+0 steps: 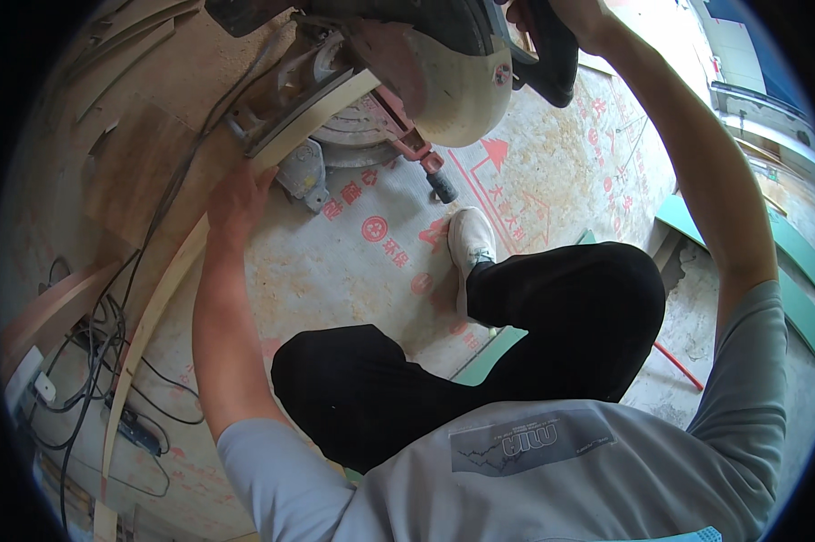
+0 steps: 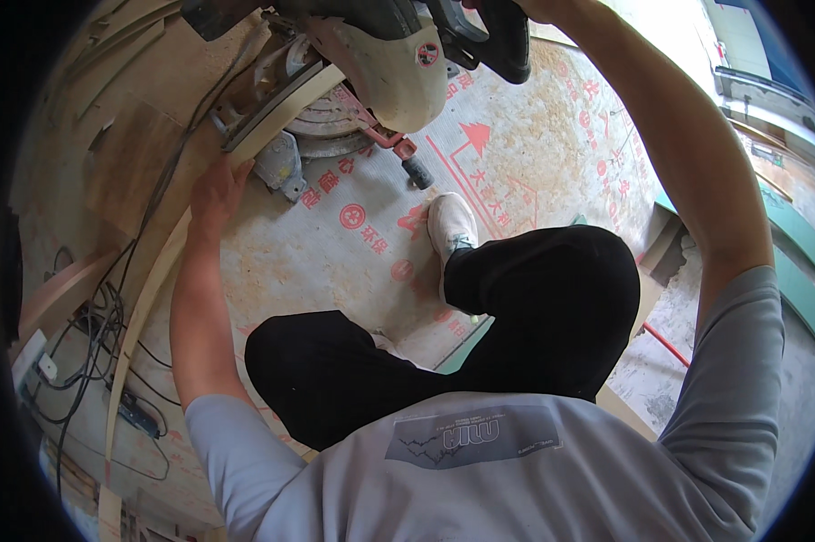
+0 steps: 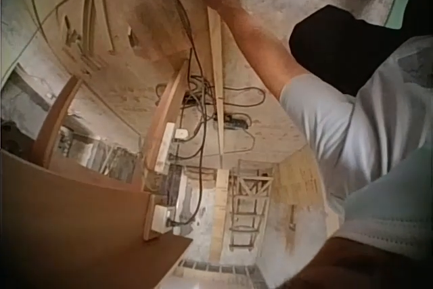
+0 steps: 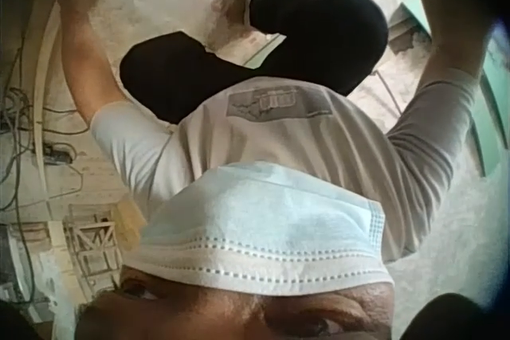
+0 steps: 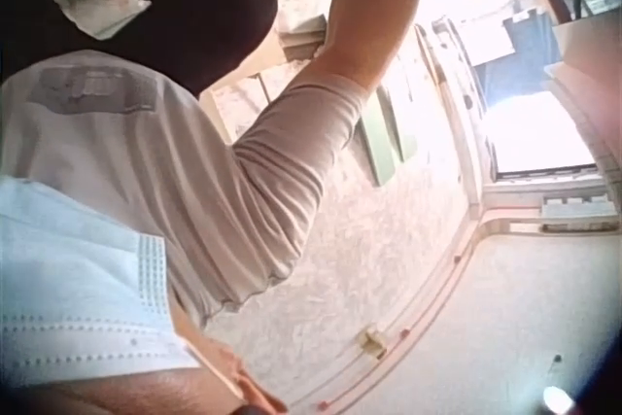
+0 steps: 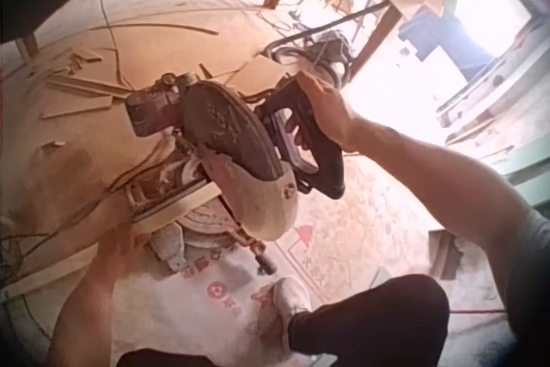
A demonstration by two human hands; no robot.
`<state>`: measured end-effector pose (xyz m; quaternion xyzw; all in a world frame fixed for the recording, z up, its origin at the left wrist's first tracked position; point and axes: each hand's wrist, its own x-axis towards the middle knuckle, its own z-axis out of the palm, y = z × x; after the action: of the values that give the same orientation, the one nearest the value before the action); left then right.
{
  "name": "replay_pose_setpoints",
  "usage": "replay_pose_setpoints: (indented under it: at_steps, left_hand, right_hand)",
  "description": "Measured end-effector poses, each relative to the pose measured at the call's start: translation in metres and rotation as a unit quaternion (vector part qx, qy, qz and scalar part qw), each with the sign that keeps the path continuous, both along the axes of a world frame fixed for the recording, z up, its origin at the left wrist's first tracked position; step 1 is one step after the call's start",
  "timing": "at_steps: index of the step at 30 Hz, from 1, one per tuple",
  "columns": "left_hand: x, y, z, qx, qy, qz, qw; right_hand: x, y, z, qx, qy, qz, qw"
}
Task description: Cutting a wood strip with a miter saw and then applying a coating using a brush.
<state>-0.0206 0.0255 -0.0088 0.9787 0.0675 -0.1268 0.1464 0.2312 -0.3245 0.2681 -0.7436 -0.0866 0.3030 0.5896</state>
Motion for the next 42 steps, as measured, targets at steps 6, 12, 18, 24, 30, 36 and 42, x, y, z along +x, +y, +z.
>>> replay_pose_setpoints:
  at_steps: [6, 12, 18, 24, 30, 36, 42]
  left_hand:
    - [-0.001, 0.0, 0.014, -0.033, 0.084, 0.005, 0.996]
    - [0.0, 0.003, 0.007, -0.035, 0.062, 0.006, 0.997]
    - [0.001, -0.001, 0.015, -0.029, 0.066, 0.014, 0.997]
    - [-0.005, 0.0, 0.019, -0.023, 0.064, 0.013, 0.998]
    - [0.001, 0.0, 0.015, -0.028, 0.051, -0.011, 0.998]
    - [-0.005, 0.006, 0.014, -0.032, 0.076, -0.003, 0.997]
    - [-0.009, 0.012, 0.013, -0.028, 0.091, 0.018, 0.995]
  right_hand:
    - [-0.018, 0.016, 0.004, -0.153, -0.109, -0.06, 0.98]
    - [-0.011, 0.007, -0.002, -0.008, 0.006, -0.016, 1.0]
    - [-0.014, -0.019, -0.029, 0.043, -0.048, -0.022, 0.998]
    - [-0.043, -0.017, -0.045, -0.069, -0.17, -0.054, 0.982]
    - [-0.025, -0.038, -0.082, 0.399, 0.037, 0.085, 0.912]
    - [-0.034, -0.02, -0.048, -0.043, -0.13, -0.075, 0.988]
    - [-0.046, -0.011, -0.047, -0.063, -0.147, -0.071, 0.985]
